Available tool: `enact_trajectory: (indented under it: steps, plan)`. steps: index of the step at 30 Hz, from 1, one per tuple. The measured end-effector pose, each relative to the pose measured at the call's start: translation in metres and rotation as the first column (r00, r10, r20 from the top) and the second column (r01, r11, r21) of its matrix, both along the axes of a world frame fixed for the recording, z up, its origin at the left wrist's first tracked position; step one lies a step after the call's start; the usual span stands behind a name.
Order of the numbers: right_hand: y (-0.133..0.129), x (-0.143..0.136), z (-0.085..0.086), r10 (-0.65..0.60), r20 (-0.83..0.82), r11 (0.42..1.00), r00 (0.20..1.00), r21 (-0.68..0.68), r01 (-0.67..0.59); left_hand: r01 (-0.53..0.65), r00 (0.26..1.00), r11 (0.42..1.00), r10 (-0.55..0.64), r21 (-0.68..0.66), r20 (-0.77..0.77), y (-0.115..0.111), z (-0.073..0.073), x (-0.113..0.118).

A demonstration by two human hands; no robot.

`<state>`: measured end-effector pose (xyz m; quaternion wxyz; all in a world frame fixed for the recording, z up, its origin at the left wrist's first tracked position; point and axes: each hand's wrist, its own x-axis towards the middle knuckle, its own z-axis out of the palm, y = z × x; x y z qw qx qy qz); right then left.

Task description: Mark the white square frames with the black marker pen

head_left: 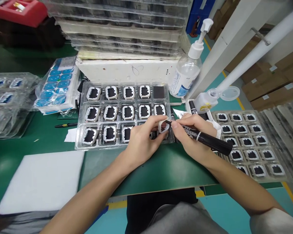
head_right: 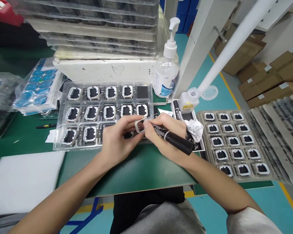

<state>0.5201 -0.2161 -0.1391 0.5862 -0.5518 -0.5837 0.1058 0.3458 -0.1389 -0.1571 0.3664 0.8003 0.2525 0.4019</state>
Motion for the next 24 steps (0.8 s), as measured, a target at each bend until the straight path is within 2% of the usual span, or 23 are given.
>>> enact_trajectory:
  steps: [5, 18, 21, 24]
  plan:
    - [0.0, 0.0, 0.0, -0.046, 0.012, 0.999, 0.999, -0.026, 0.046, 0.009, 1.0, 1.0, -0.009, -0.016, 0.009, 0.0, 0.0, 0.001]
    - [-0.001, 0.001, 0.0, -0.058, 0.062, 0.998, 0.996, -0.024, 0.06, 0.023, 1.0, 0.999, -0.023, -0.049, -0.004, 0.0, -0.001, 0.0]
    - [-0.001, 0.002, 0.0, -0.059, 0.091, 0.998, 0.994, -0.028, 0.061, 0.066, 0.998, 0.989, -0.065, -0.136, 0.015, 0.004, 0.0, 0.001]
    - [-0.002, 0.003, 0.001, -0.044, 0.069, 0.999, 0.997, -0.024, 0.046, 0.138, 0.989, 0.948, -0.118, -0.286, 0.083, 0.009, 0.001, 0.002]
